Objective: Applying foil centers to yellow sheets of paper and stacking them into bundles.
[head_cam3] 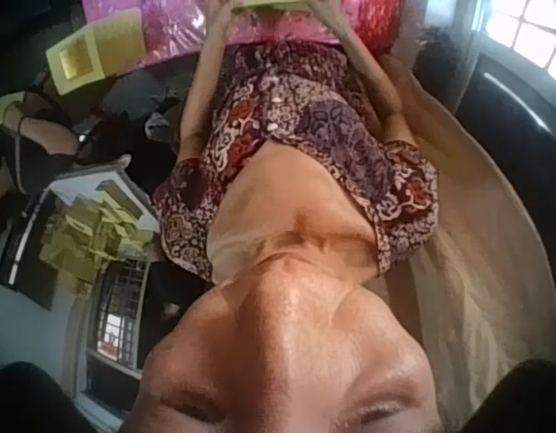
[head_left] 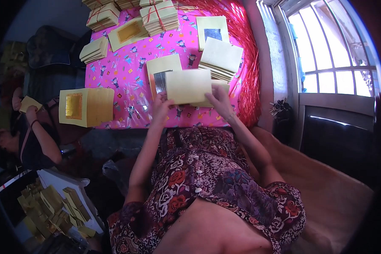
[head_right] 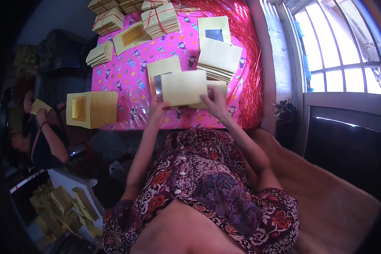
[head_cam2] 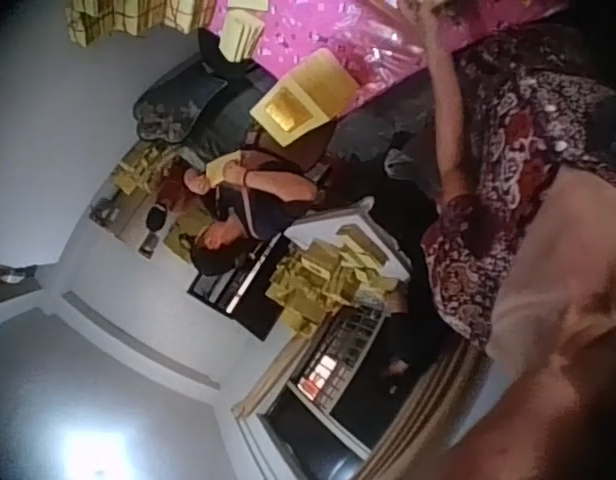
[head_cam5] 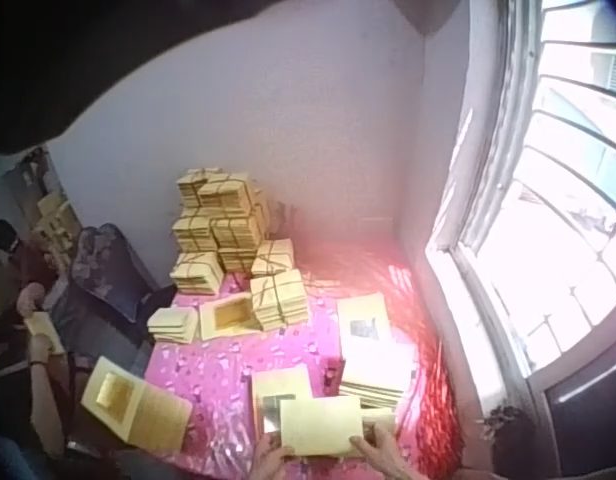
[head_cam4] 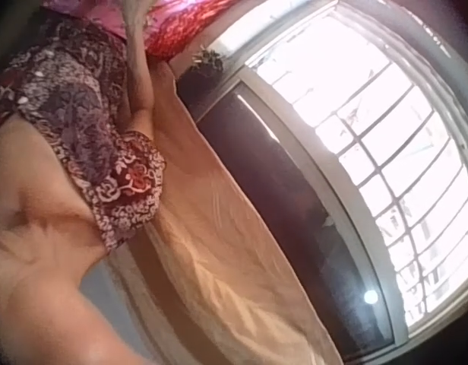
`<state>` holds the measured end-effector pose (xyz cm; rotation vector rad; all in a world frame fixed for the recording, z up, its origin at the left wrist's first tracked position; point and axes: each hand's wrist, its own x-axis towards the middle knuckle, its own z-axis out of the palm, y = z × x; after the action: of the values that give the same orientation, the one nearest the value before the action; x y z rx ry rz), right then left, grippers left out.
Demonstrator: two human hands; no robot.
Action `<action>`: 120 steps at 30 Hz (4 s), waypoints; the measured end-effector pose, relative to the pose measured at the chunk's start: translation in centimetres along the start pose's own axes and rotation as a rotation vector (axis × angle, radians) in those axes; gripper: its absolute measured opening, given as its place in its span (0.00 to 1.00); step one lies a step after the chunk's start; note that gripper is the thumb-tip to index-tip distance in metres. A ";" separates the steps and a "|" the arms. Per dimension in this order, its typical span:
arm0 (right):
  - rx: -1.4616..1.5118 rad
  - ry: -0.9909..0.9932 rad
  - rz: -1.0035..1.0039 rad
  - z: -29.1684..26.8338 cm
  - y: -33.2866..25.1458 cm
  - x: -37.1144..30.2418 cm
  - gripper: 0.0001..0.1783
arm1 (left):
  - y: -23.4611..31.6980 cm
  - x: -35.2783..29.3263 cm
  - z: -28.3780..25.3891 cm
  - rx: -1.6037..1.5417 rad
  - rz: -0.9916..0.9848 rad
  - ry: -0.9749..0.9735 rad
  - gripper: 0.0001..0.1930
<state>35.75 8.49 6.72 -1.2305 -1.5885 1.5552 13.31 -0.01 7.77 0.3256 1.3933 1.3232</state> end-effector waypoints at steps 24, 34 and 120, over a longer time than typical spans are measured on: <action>-0.406 0.212 0.192 -4.0 10.2 -1.4 0.18 | -7.7 3.6 5.4 1.275 0.404 -0.035 0.19; -0.645 0.147 0.256 -3.8 6.9 -1.2 0.21 | -6.6 0.4 2.8 0.985 0.646 0.103 0.13; -1.054 -0.937 -0.456 7.9 -0.9 11.0 0.12 | 1.1 4.9 -10.6 1.133 0.645 -0.427 0.26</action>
<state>24.16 15.11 4.43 -0.3786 -3.2547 0.9689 2.43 -1.17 3.43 1.8150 1.5829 0.7003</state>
